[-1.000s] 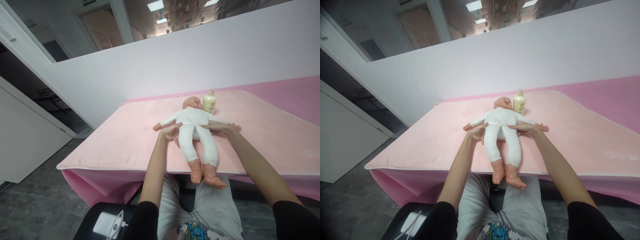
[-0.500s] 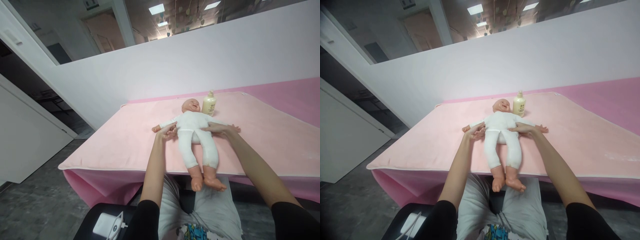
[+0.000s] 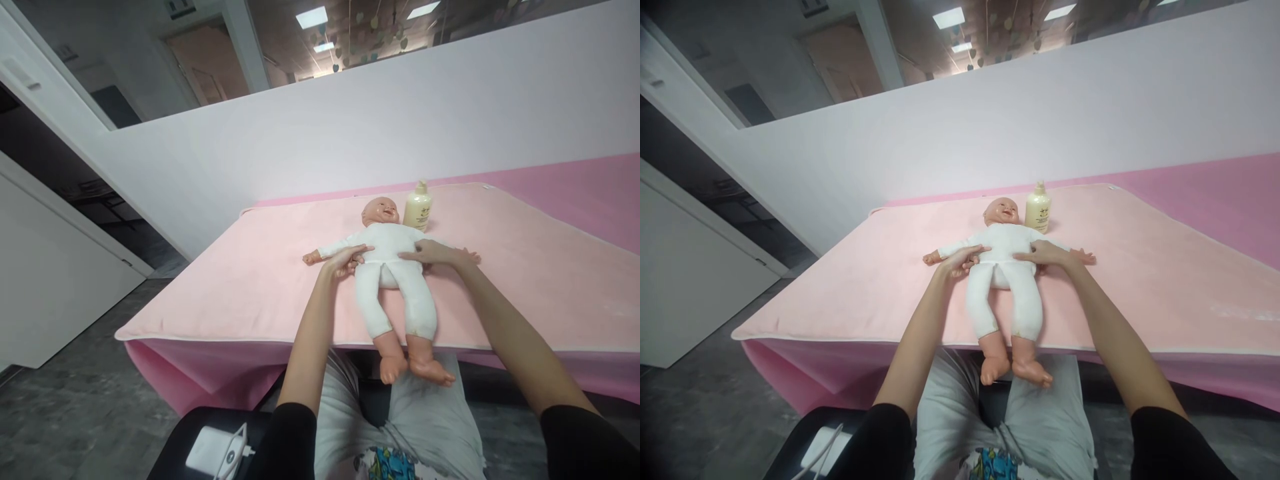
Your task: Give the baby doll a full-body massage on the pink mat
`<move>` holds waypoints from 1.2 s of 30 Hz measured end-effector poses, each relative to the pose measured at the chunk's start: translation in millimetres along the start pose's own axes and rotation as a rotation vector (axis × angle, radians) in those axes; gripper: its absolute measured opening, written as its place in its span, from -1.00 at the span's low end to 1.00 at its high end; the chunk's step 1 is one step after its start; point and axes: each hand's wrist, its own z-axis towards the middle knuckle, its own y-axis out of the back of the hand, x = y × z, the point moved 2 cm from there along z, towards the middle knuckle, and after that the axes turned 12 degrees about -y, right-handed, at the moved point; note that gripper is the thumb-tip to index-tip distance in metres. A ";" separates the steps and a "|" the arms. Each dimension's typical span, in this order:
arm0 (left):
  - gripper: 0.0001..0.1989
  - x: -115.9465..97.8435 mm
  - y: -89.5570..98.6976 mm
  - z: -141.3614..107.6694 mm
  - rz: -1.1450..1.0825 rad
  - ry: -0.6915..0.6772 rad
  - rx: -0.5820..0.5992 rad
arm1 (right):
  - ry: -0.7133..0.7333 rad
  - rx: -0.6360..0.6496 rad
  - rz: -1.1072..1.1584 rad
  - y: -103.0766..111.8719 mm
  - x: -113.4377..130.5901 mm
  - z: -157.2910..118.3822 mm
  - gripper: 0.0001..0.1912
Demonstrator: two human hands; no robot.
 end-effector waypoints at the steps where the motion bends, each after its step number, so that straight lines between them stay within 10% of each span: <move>1: -0.64 0.8 0.3 1.3 0.028 0.012 -0.026 | 0.029 -0.110 -0.155 0.1 5.1 -2.7 -0.45; 7: -0.67 -4.3 -12.7 3.4 0.313 -0.097 -0.147 | 0.179 -0.666 -0.244 -1.3 33.4 13.1 -0.48; 13: -0.71 -10.6 -23.4 7.4 0.901 -0.387 -0.451 | 0.257 -0.688 -0.016 -8.2 65.9 88.0 -0.52; 18: -0.70 -24.7 -22.8 18.5 1.219 -0.522 -0.530 | 0.027 -0.589 0.185 -11.7 83.7 133.5 -0.40; 23: -0.69 -43.4 -15.3 57.3 0.972 -0.721 -0.636 | 0.025 -0.543 0.283 -18.4 85.2 143.9 -0.41; 30: -0.54 -48.6 1.0 136.9 0.621 -0.538 -0.604 | 0.286 -0.469 0.519 -34.3 80.4 169.4 -0.70; 36: -0.56 -37.7 14.6 153.8 0.525 -0.621 -0.615 | 0.314 -0.380 0.683 -36.9 76.1 182.2 -0.76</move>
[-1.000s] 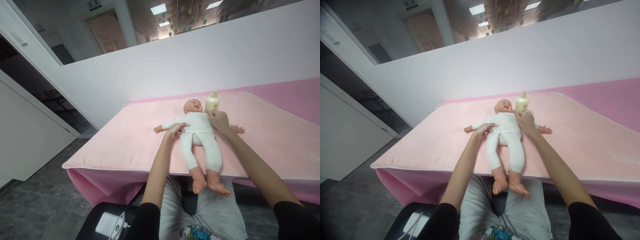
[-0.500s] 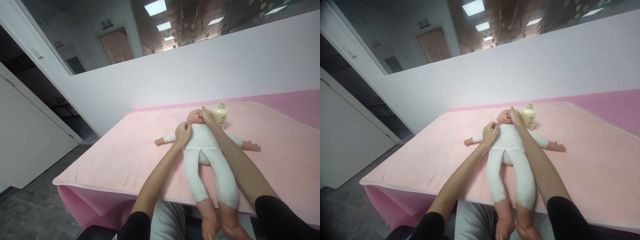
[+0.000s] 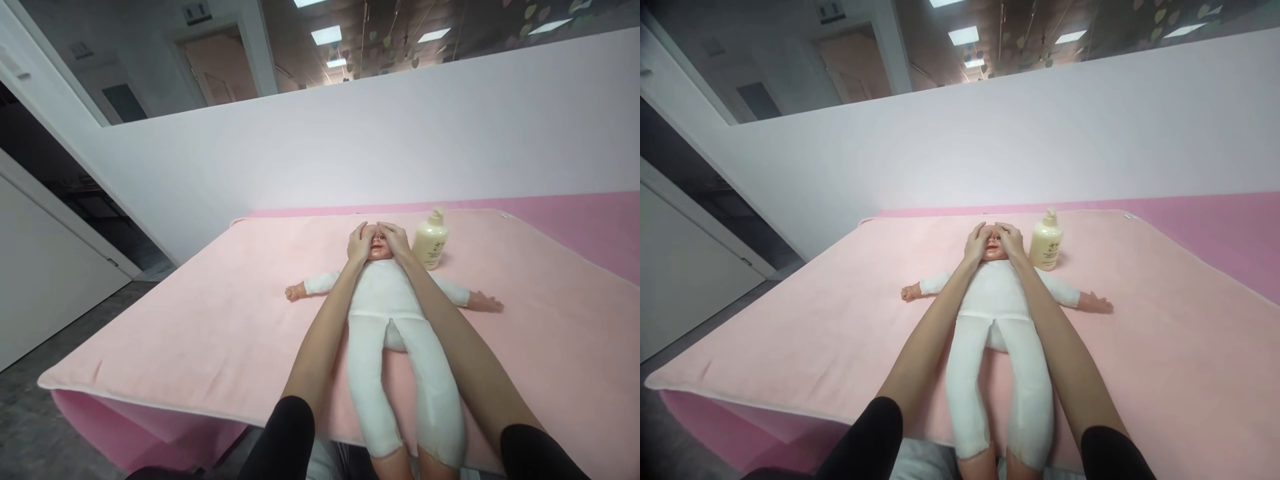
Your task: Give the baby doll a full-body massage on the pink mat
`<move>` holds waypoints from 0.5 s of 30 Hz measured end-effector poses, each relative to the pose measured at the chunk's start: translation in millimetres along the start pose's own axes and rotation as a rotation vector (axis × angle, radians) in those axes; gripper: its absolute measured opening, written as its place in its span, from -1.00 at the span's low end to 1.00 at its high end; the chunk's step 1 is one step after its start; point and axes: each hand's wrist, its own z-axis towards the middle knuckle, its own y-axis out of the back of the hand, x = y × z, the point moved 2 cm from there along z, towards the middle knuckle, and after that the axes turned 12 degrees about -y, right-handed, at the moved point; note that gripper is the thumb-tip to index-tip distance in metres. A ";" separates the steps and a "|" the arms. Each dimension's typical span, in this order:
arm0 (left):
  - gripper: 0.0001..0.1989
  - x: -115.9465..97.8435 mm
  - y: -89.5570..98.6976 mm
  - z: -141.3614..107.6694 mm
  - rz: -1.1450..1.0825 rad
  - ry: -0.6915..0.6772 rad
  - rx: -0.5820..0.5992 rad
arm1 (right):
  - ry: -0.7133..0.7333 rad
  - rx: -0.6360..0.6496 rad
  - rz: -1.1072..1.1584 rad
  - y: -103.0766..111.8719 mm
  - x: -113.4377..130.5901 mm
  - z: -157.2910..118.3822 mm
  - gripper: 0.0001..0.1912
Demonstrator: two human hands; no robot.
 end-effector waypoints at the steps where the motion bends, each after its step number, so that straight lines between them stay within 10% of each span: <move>1: -0.56 2.3 0.5 0.0 -0.018 0.000 -0.005 | 0.008 0.005 0.004 0.2 0.0 -0.6 -0.76; 15: -0.69 8.9 -1.4 10.3 -0.353 0.113 0.006 | -0.163 0.092 0.280 -5.2 -8.8 -1.9 -0.68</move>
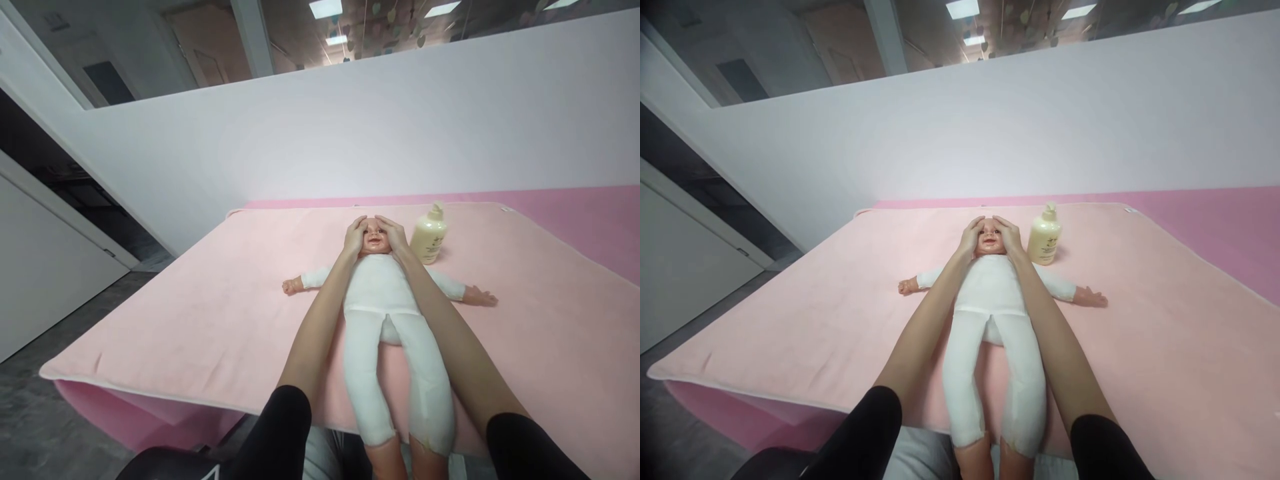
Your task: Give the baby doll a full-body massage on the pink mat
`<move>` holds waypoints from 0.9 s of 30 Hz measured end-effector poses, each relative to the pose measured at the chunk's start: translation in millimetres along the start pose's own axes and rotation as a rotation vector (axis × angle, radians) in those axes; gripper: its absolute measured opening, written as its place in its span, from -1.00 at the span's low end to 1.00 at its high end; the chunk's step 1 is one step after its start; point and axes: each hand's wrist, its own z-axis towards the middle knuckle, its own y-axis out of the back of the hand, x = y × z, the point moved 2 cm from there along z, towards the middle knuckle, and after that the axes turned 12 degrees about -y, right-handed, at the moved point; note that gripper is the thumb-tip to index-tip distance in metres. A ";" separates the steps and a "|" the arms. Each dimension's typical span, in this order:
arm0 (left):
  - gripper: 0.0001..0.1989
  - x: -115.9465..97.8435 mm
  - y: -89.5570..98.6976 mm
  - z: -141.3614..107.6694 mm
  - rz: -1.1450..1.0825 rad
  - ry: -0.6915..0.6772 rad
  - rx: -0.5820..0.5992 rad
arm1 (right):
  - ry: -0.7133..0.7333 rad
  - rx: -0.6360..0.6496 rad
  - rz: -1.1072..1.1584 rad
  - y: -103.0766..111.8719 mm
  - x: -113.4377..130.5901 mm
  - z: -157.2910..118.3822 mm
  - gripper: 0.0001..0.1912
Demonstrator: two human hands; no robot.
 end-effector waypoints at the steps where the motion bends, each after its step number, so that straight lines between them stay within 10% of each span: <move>1: -0.68 -0.3 -0.2 -0.1 -0.002 0.008 -0.007 | -0.002 0.001 0.009 0.0 -1.1 1.6 -0.69; 27: -0.68 6.2 -3.0 1.6 0.182 -0.107 -0.027 | 0.029 -0.035 -0.096 -1.8 7.9 -4.1 -0.73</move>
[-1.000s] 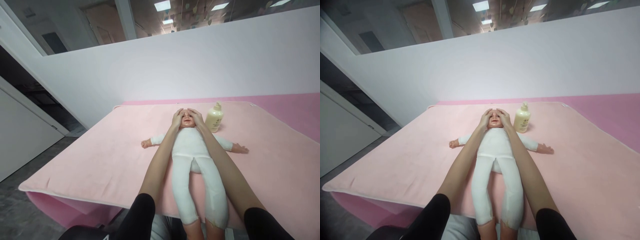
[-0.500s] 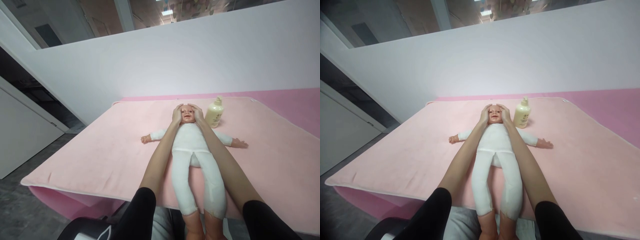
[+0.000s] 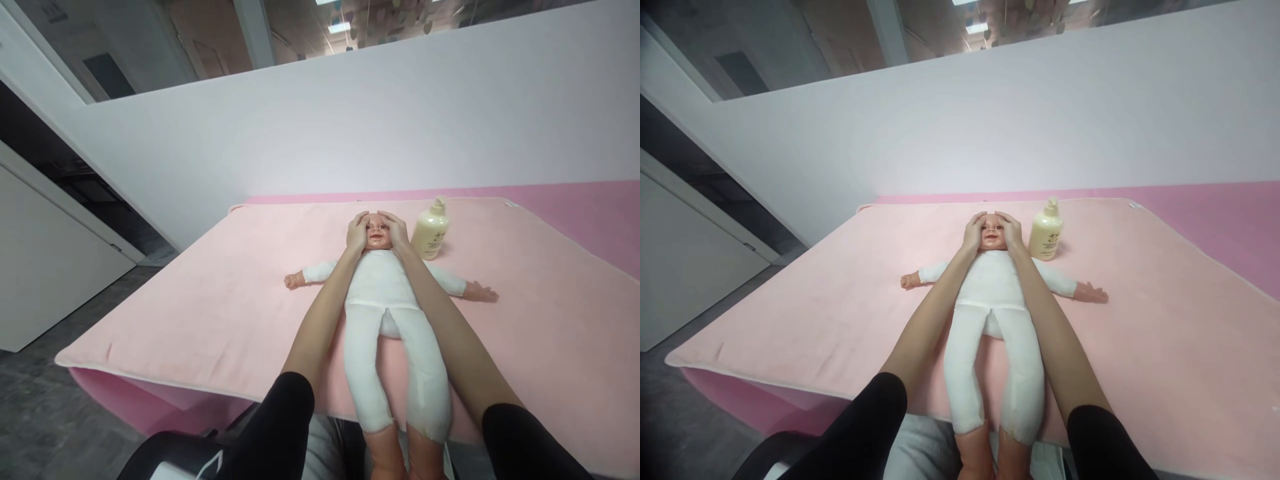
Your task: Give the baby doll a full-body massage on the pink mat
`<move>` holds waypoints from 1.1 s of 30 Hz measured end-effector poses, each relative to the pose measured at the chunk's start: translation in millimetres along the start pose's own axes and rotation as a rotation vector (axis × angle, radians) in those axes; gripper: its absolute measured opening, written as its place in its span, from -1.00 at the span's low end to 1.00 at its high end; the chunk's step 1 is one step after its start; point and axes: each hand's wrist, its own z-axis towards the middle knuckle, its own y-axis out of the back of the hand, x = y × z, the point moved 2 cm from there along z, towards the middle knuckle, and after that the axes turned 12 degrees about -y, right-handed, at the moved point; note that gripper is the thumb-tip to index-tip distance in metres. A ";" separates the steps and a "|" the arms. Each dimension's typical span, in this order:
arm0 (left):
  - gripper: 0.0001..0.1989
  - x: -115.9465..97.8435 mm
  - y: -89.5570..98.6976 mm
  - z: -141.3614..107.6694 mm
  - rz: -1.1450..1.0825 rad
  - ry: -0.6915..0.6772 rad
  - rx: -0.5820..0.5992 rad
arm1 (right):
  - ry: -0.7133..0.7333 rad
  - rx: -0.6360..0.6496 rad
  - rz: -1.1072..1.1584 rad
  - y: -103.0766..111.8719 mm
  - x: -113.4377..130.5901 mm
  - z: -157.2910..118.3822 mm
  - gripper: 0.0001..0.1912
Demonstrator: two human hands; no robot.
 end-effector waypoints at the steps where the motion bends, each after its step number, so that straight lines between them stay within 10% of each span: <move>1: -0.67 0.0 0.0 0.0 0.001 0.009 -0.004 | -0.001 -0.006 0.005 -0.4 0.1 -0.1 -0.73; 33: -0.68 -5.9 0.1 -3.7 0.014 0.011 0.019 | -0.022 0.021 0.035 3.5 -1.5 -7.2 -0.60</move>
